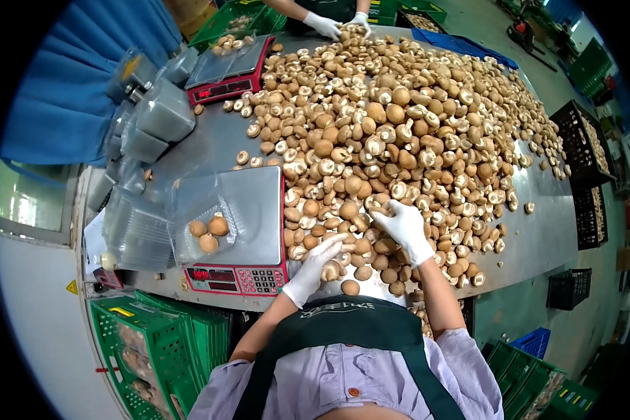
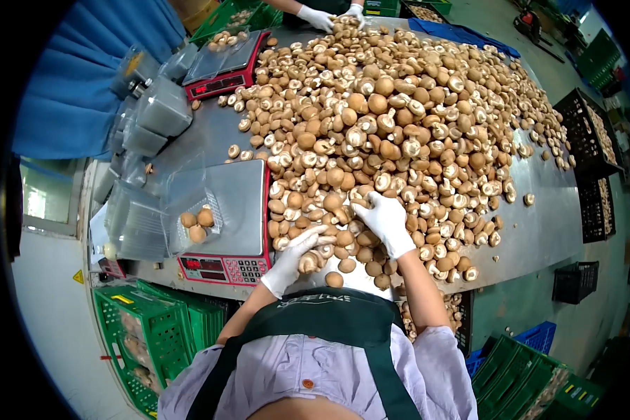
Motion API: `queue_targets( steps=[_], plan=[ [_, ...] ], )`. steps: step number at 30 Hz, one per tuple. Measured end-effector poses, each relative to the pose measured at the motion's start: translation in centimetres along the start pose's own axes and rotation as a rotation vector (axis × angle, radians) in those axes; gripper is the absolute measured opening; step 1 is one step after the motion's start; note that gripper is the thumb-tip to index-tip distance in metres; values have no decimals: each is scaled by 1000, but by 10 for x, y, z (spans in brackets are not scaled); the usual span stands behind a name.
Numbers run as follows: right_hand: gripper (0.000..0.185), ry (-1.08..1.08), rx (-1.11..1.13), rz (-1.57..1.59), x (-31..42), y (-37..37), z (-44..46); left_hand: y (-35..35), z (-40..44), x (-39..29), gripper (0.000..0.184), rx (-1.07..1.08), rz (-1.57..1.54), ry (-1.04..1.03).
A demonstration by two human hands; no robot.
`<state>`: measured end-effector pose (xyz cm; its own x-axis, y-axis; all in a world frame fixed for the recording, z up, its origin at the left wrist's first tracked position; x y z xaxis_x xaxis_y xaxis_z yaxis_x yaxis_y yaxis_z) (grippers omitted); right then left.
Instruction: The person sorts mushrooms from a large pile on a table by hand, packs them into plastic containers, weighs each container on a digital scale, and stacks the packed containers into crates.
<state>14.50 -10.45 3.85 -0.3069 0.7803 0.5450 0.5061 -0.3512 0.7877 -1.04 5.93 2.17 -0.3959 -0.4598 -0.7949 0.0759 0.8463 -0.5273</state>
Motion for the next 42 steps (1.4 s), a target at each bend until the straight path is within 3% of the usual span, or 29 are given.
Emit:
queue_targets(
  steps=[2, 3, 4, 6, 8, 9, 12, 13, 18, 20, 22, 24, 25, 27, 28, 29, 32, 33, 36, 38, 40, 42],
  plan=[
    [47, 77, 228, 270, 14, 10, -18, 4, 4, 18, 58, 153, -241, 70],
    [45, 101, 445, 395, 20, 10, -26, 3, 7, 24, 61, 239, -357, 110],
    [43, 211, 494, 386, 23, 2, -32, 5, 11, 28, 60, 264, -471, 146],
    [41, 242, 312, 301, 28, 0, -32, -12, 9, 20, 53, 70, -477, 105],
    [38, 42, 229, 99, 29, -5, -12, 10, 6, 34, 49, 88, -423, 107],
    [43, 39, 115, -8, 28, -10, -2, 18, 5, 37, 45, 107, -370, 110],
    [58, 124, 50, -295, 30, -31, 31, -1, -6, 12, 41, 15, -360, 95],
    [65, 92, 103, -358, 36, -39, 36, 4, -5, 14, 32, 83, -589, 120],
    [49, 29, 122, -118, 35, -43, 43, 11, -5, 32, 63, 233, -605, 134],
    [49, -28, 202, -9, 42, -17, 24, 9, -3, 29, 67, 266, -636, 117],
    [51, 31, 240, 183, 43, -4, 4, 0, -4, 18, 72, 273, -600, 92],
    [52, 288, 412, 125, 53, 8, -20, -7, 0, 13, 76, 294, -705, 49],
    [52, 326, 403, 173, 52, 2, -24, -12, 1, 11, 71, 110, -721, 76],
    [52, 365, 317, 183, 51, 4, -24, -4, 0, 14, 67, 146, -734, 125],
    [41, 205, 205, 97, 45, -2, -15, 0, 1, 18, 63, 179, -747, 171],
    [38, 209, 63, 39, 40, -5, -4, 1, 3, 22, 51, 231, -772, 166],
    [39, 257, -202, -209, 24, -17, 36, 2, 0, 35, 43, 145, -789, 131],
    [45, 174, -108, -361, 24, -23, 48, 7, 2, 44, 35, 194, -813, 123],
    [44, 236, -190, -412, 7, -43, 67, -5, -4, 25, 34, 174, -721, 118],
    [44, 313, -281, -27, -2, -42, 57, -6, -4, 17, 36, 117, -706, 113],
    [42, 233, -119, 47, 5, -22, 35, -2, -5, 17, 40, 307, -826, 58],
    [41, 201, 60, 416, 18, -3, 10, 4, -3, 24, 50, 221, -794, 53]
  ],
)
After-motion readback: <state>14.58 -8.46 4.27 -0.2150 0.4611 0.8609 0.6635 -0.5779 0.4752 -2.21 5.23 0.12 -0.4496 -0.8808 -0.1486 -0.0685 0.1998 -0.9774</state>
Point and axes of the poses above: each hand's wrist, its own z-axis towards the middle knuckle, its own y-axis out of the back of the hand, x = y × z, the point moved 2 cm from there along z, towards the middle knuckle, and after that the axes turned 15 degrees about x, right-handed, at the moved point
